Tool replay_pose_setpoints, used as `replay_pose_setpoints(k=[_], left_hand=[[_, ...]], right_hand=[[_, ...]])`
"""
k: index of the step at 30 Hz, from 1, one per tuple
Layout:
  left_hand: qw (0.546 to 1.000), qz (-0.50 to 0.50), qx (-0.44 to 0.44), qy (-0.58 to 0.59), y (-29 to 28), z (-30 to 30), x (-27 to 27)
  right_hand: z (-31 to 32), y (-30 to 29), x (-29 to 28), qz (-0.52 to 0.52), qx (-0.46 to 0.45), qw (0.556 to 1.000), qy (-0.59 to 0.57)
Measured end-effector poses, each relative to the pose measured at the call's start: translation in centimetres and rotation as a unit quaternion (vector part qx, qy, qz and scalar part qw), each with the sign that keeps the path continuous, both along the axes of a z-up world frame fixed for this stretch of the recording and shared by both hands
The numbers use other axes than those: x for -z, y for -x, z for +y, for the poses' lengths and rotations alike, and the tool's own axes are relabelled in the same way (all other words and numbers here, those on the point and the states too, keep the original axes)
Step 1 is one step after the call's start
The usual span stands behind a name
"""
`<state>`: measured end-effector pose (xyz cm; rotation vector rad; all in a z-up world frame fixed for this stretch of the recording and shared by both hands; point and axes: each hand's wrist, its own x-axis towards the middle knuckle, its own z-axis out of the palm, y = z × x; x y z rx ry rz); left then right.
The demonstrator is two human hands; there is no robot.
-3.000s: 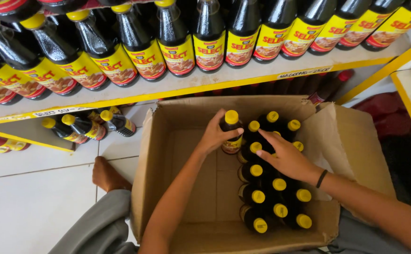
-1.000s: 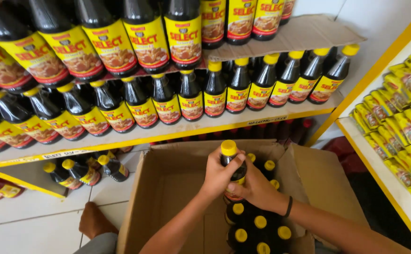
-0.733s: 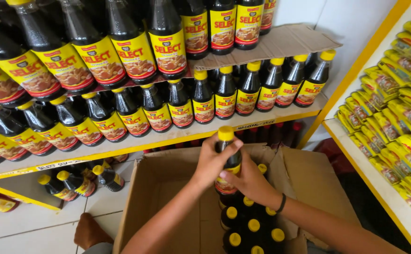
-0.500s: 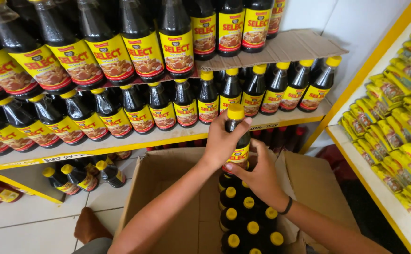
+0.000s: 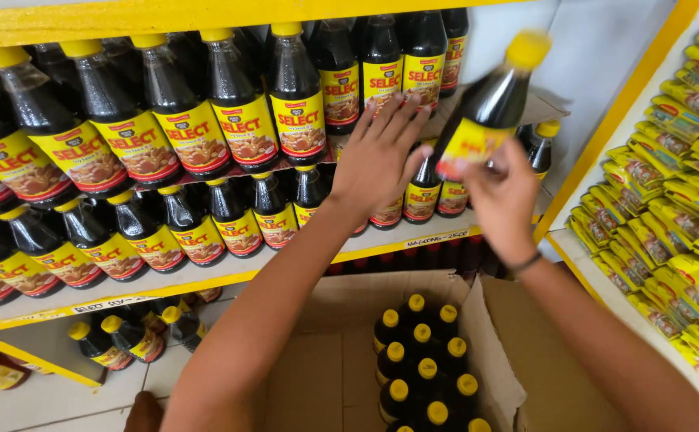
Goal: Stocking bottles of soy sauce from a cardboard box onto a store shelf.
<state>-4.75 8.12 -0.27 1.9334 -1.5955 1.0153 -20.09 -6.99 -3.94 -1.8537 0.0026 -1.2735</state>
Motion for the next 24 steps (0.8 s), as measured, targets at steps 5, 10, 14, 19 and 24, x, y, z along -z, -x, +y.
replay_pose_setpoints(k=[5, 10, 14, 19, 24], left_hand=[[0.993, -0.067, -0.102, 0.003, -3.6, -6.3, -0.3], [0.983, -0.104, -0.136, -0.062, -4.7, -10.3, -2.1], [0.955, -0.148, -0.228, -0.120, -5.7, -11.5, -1.5], [0.953, -0.141, -0.238, -0.125, -6.0, -11.5, -1.2], [0.958, -0.136, -0.228, -0.111, -5.7, -11.0, -1.1]], right_hand=[[-3.2, -3.2, -3.1, -0.038, 0.038, 0.997, 0.049], [-5.0, -4.5, -3.0, -0.028, 0.072, 0.996, 0.041], [-5.9, -4.8, -2.0, -0.004, 0.099, 0.995, 0.032], [-8.0, -5.5, -2.5, 0.038, 0.120, 0.990, 0.058], [-9.7, -7.3, -2.9, 0.071, 0.098, 0.989, 0.082]])
